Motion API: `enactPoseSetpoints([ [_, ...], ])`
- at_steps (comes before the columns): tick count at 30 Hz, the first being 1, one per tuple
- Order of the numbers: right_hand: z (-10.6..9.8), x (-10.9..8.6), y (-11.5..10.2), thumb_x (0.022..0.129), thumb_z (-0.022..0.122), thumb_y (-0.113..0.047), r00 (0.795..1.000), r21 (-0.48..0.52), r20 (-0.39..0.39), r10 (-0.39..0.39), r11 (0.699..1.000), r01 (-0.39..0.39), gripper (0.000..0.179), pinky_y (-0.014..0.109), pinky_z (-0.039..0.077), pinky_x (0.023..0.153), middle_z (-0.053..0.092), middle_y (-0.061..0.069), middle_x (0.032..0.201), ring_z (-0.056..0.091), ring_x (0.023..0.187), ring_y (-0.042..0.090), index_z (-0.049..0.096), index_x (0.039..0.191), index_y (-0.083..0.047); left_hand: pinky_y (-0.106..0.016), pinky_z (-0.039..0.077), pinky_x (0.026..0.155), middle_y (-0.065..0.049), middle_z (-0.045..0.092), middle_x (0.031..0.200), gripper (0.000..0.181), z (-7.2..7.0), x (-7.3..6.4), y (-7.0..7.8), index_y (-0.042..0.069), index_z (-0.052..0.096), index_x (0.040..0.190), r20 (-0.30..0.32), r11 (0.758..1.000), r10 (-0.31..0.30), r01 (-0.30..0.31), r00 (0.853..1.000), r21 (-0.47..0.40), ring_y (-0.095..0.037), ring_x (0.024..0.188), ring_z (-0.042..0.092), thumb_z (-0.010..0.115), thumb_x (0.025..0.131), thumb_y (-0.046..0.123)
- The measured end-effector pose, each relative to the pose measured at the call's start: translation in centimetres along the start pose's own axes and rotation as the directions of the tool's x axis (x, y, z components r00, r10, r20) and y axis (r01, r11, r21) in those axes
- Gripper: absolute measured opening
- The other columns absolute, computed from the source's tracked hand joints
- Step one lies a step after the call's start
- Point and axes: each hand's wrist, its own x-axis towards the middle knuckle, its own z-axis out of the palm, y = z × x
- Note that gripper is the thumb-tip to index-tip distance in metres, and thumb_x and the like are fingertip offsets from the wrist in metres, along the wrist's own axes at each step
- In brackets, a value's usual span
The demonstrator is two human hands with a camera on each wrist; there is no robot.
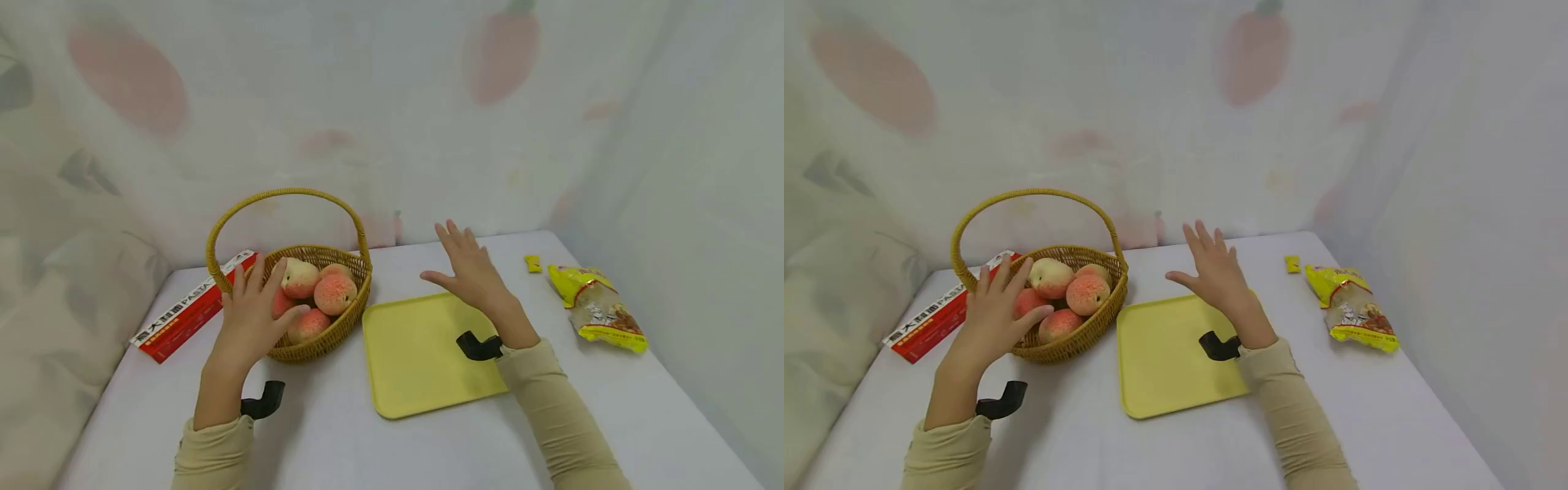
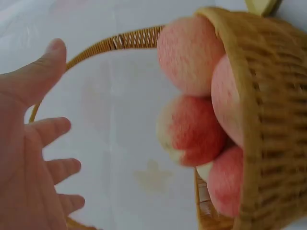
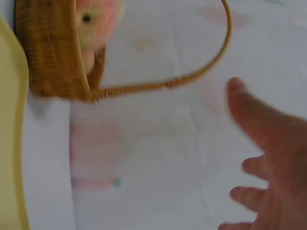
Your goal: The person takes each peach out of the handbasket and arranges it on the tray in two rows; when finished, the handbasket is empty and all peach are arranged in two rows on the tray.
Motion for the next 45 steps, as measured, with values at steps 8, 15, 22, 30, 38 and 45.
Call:
enactPoseSetpoints([
  [8,4.0,1.8,-3.2,0.087,0.062,-0.037,0.971,0.465,-0.195,-0.140,0.858,0.217,0.070,0.042,0.030,0.107,0.031,0.002,0.148,0.029,0.135,0.019,0.029,0.145,-0.013,-0.062,0.020,0.104,-0.017,0.032,0.144,0.063,-1.1,-1.4,-2.4,0.017,0.032,0.144,-0.284,0.970,-0.065,-0.005,0.957,-0.242,-0.038,0.134,0.023,0.062,0.088,0.023],
  [15,7.9,2.9,-5.9,0.087,0.063,-0.014,0.974,0.764,-0.211,-0.080,0.609,0.215,0.053,0.043,0.043,0.097,0.046,0.013,0.136,0.046,0.121,0.029,0.043,0.135,-0.005,-0.032,0.039,0.102,-0.005,0.046,0.133,0.048,-0.5,-1.7,-4.2,0.019,0.043,0.138,-0.435,0.845,-0.333,0.060,0.836,-0.532,-0.019,0.124,0.043,0.056,0.092,0.018],
  [22,9.5,2.4,-8.3,0.089,0.058,-0.001,0.993,0.917,-0.115,-0.031,0.381,0.118,0.047,0.037,0.043,0.097,0.043,0.026,0.133,0.043,0.121,0.039,0.041,0.131,0.009,-0.025,0.040,0.099,-0.003,0.046,0.136,0.047,1.9,-2.2,-6.0,0.021,0.040,0.139,-0.310,0.688,-0.466,0.119,0.829,-0.716,-0.019,0.124,0.044,0.052,0.094,0.018],
  [30,12.5,3.1,-8.7,0.088,0.061,-0.006,0.998,0.938,-0.058,0.016,0.344,0.048,0.046,0.033,0.040,0.100,0.044,0.022,0.134,0.041,0.124,0.035,0.045,0.130,0.003,-0.028,0.041,0.099,-0.002,0.048,0.134,0.048,3.4,-2.3,-6.7,0.026,0.040,0.139,-0.248,0.631,-0.524,0.176,0.815,-0.755,-0.016,0.120,0.046,0.054,0.093,0.022],
  [38,13.7,4.2,-9.9,0.077,0.076,-0.021,1.000,0.719,0.011,0.004,0.695,-0.010,0.058,0.029,0.040,0.098,0.053,0.002,0.129,0.047,0.119,0.014,0.052,0.128,-0.010,-0.029,0.040,0.100,-0.004,0.049,0.131,0.048,3.7,-2.2,-6.9,0.024,0.043,0.137,-0.254,0.587,-0.557,0.158,0.791,-0.794,-0.019,0.118,0.047,0.056,0.092,0.015],
  [45,13.9,4.2,-10.3,0.073,0.078,-0.017,0.994,0.582,-0.003,-0.110,0.808,0.091,0.058,0.026,0.038,0.099,0.049,0.001,0.132,0.043,0.120,0.011,0.054,0.125,-0.010,-0.029,0.040,0.100,-0.005,0.051,0.127,0.046,4.0,-2.1,-7.1,0.024,0.047,0.134,-0.283,0.585,-0.571,0.140,0.771,-0.799,-0.019,0.114,0.049,0.057,0.091,0.013],
])
